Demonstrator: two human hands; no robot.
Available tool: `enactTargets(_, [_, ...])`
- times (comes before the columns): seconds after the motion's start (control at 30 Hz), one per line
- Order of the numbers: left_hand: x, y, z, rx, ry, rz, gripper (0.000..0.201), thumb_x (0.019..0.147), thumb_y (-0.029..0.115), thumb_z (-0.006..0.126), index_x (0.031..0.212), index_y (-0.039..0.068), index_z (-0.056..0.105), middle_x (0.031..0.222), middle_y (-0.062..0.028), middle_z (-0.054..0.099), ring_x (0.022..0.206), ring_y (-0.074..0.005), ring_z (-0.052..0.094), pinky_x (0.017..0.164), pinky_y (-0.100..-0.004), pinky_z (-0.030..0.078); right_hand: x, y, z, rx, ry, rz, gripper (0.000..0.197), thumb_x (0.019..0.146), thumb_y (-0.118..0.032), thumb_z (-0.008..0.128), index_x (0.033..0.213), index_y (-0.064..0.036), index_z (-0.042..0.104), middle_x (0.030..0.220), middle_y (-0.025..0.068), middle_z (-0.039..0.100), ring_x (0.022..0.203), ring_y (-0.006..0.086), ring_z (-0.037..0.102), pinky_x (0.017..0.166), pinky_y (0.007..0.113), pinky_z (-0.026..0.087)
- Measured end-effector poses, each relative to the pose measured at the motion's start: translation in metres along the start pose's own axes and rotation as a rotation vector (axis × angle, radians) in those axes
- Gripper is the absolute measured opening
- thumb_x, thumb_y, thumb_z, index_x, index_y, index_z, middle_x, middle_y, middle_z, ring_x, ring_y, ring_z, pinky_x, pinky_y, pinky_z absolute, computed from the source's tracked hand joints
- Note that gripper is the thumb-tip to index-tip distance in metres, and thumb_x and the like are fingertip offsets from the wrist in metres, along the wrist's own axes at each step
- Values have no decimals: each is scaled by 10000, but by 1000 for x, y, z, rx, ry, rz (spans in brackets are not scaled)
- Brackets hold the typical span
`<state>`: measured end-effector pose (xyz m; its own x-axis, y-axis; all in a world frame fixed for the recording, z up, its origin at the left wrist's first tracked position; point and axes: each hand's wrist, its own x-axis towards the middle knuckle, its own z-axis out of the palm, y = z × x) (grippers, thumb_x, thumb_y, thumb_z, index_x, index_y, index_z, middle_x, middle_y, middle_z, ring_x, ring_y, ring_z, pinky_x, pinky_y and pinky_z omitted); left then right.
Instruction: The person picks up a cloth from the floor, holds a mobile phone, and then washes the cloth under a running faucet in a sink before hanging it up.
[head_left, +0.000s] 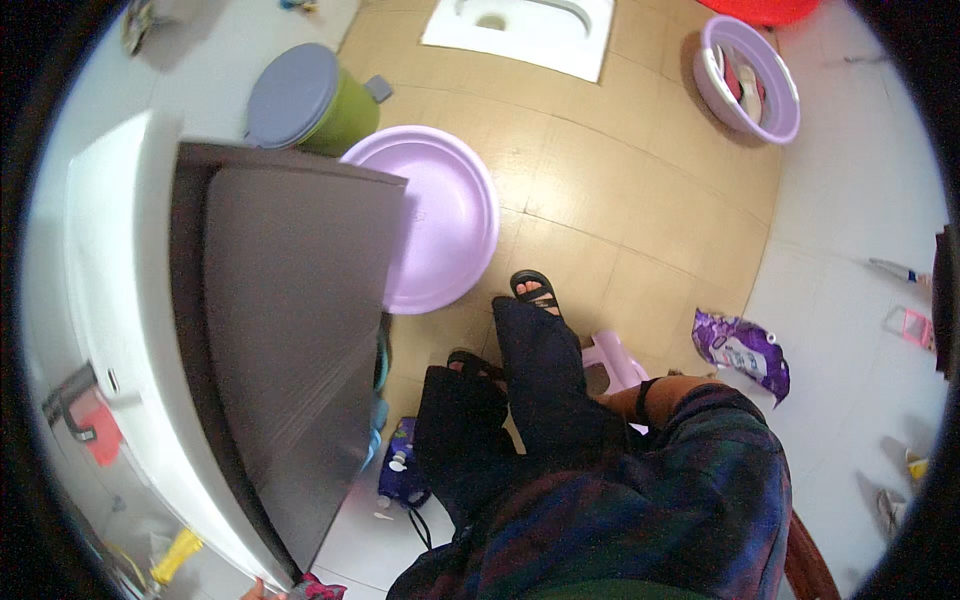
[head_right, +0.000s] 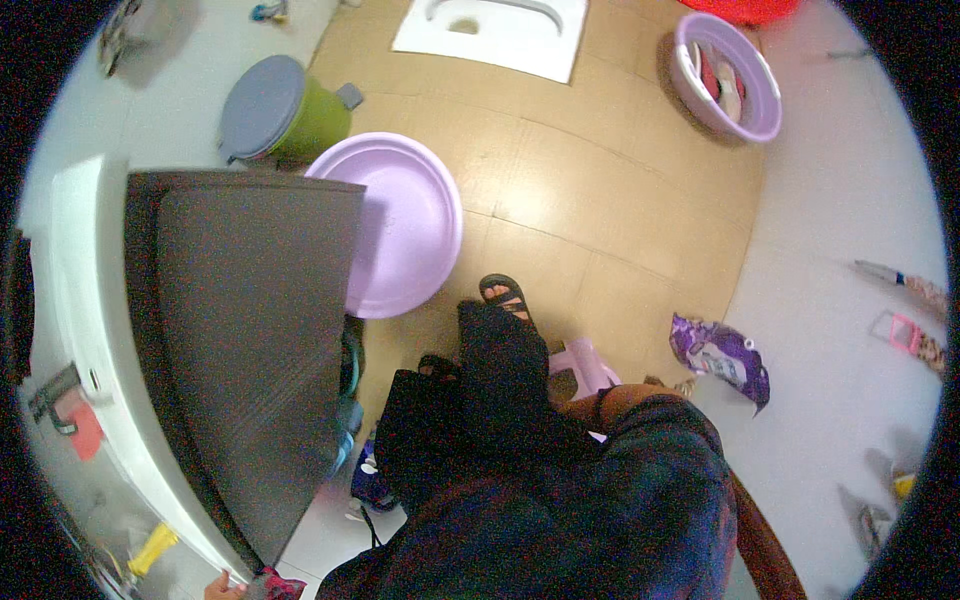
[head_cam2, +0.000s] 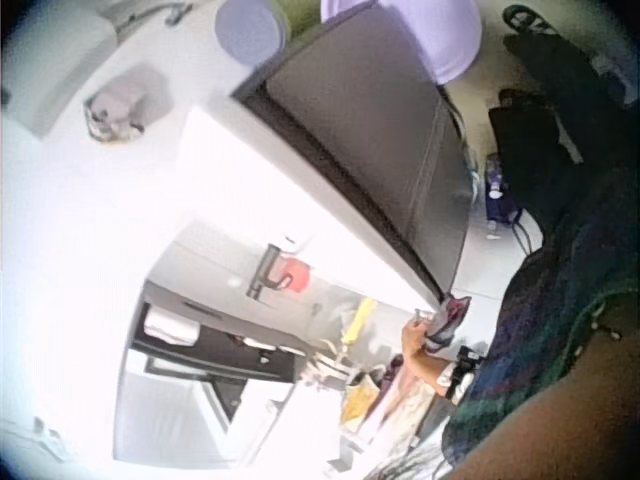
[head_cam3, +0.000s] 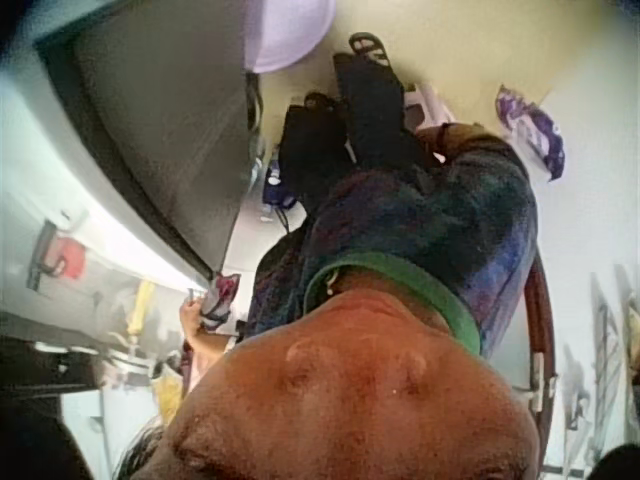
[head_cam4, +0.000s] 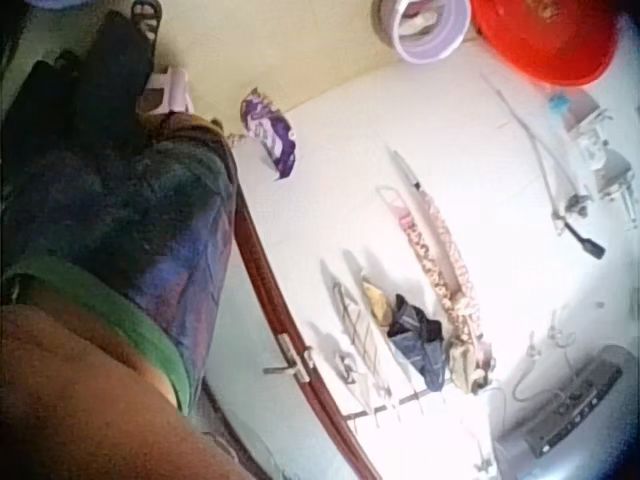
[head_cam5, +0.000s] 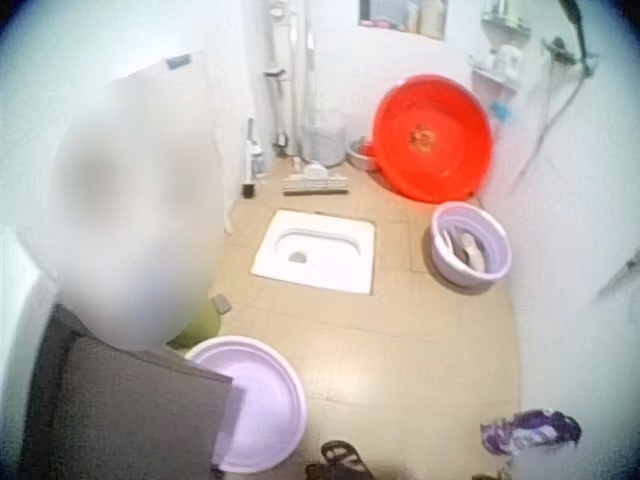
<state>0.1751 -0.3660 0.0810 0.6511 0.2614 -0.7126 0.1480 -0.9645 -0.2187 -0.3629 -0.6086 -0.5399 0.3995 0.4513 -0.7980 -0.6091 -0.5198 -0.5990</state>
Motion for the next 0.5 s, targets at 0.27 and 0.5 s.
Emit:
enactTargets(0.27, [-60, 102, 87, -842, 39, 513, 224, 812, 213, 656, 892, 10, 604, 828, -110, 615, 645, -198, 612, 571, -290, 511, 86, 4, 63, -122, 103, 153, 506, 774, -301, 691, 1218, -84, 583, 1152, 125, 647, 1076, 318, 605, 889, 455, 456])
enactTargets(0.5, [-62, 204, 181, -581, -189, 719, 240, 806, 224, 657, 898, 9, 602, 836, -114, 613, 660, -205, 613, 586, -301, 515, -79, 48, 1, 41, 190, 5, 1045, 510, -434, 864, 1430, -274, 395, 1205, 133, 623, 1117, 325, 595, 937, 431, 452])
